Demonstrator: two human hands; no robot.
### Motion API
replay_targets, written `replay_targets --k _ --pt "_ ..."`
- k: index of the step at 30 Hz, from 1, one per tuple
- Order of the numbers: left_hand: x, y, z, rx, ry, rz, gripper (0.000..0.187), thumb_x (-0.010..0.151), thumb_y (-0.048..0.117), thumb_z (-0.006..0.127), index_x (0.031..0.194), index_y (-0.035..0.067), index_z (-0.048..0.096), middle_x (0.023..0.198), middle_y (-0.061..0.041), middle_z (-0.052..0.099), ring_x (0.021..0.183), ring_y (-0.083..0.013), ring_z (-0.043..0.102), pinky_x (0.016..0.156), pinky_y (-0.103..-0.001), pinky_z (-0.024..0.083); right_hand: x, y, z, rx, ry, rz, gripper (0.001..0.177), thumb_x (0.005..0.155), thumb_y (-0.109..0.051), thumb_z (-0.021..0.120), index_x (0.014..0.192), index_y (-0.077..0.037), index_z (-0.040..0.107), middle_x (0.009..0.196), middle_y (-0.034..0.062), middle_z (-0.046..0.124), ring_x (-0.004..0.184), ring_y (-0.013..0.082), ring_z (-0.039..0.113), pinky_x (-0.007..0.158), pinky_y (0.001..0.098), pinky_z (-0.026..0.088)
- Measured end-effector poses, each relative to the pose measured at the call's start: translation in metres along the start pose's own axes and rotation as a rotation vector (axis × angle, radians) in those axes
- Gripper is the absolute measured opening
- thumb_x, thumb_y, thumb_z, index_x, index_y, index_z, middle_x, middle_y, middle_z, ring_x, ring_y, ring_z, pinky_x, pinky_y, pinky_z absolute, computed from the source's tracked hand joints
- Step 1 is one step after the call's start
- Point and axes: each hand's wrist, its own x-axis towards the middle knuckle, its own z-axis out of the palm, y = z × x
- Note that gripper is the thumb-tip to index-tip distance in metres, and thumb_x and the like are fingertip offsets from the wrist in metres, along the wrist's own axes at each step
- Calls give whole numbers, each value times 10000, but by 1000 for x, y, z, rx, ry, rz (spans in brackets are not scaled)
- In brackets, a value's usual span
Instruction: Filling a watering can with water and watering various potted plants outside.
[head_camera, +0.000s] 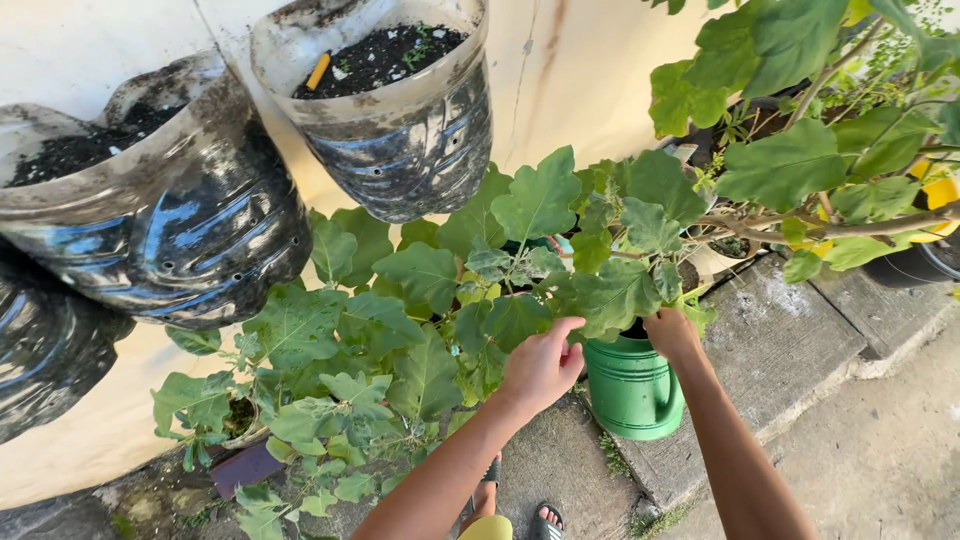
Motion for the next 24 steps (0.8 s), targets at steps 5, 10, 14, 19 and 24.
replay_targets --k 5,10,14,19,24 --pt "0 9 10 -66 -78 115 368 967 184 622 1324 94 603 796 -74 734 682 -253 730 638 -393 580 -35 -2 -3 247 -20 115 559 981 -489 550 945 28 760 830 214 702 748 311 660 716 423 501" --pt "8 27 18 -39 -84 228 360 915 163 679 1264 90 635 1044 -96 712 941 -290 694 800 -404 557 -59 23 10 609 -37 260 570 953 -512 593 749 19 638 602 85 559 487 184 521 484 353 408" --pt "23 33 34 -7 -55 342 364 915 163 687 1268 88 642 1169 -111 660 1090 -300 648 923 -411 533 -67 58 15 792 0 348 494 947 -459 598 700 -32 581 591 48 514 473 168 464 463 349 359" --pt "46 50 45 187 -14 454 473 819 160 718 1274 61 635 1317 -167 574 1198 -346 559 993 -486 442 -82 81 2 972 94 431 415 929 -378 583 671 -56 540 588 33 471 468 158 413 461 337 327" --pt "59 51 87 196 -166 474 474 861 163 700 1313 51 616 1303 -150 585 1220 -326 559 1045 -475 440 -92 102 -20 979 191 481 401 908 -366 589 676 -42 548 593 41 479 477 160 421 474 334 328"
